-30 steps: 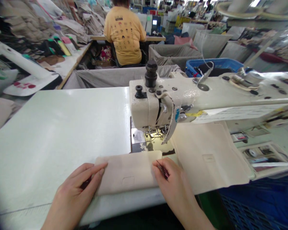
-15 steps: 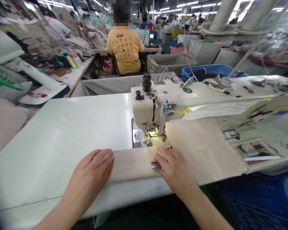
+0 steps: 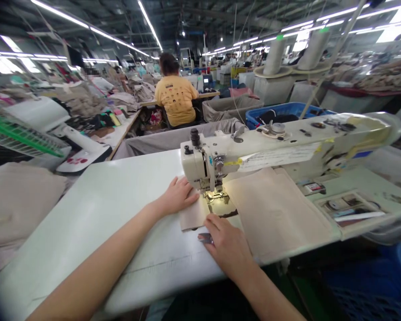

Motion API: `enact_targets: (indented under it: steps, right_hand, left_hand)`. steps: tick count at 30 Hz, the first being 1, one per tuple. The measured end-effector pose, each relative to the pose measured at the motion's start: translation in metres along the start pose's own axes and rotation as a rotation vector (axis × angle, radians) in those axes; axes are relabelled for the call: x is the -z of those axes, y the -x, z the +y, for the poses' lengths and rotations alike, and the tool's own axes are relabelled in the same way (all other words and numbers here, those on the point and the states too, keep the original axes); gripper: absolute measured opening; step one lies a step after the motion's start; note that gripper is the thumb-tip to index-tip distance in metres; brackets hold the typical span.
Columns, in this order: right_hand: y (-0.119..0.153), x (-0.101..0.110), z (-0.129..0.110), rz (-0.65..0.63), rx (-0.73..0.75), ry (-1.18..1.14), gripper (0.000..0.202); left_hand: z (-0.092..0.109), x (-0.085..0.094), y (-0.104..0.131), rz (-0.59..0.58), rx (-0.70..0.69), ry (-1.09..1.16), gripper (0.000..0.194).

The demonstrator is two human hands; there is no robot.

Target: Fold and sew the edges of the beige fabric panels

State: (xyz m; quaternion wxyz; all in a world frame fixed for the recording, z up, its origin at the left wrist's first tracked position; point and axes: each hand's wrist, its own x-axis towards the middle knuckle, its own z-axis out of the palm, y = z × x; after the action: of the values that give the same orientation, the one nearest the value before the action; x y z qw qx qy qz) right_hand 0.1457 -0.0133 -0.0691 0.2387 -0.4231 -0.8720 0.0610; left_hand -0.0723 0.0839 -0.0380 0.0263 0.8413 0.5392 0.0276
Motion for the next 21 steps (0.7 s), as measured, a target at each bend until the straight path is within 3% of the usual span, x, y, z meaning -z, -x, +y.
enact_targets:
  steps: [10,21]
  right_hand:
    - [-0.009,-0.002,0.001,-0.001,-0.091,-0.028,0.023]
    - [-0.009,-0.001,0.002,-0.012,-0.107,-0.053,0.02]
  left_hand:
    - [-0.013,-0.005,-0.024,0.055,-0.142,0.071,0.032]
    - [-0.017,-0.005,-0.027,0.056,-0.145,0.095,0.035]
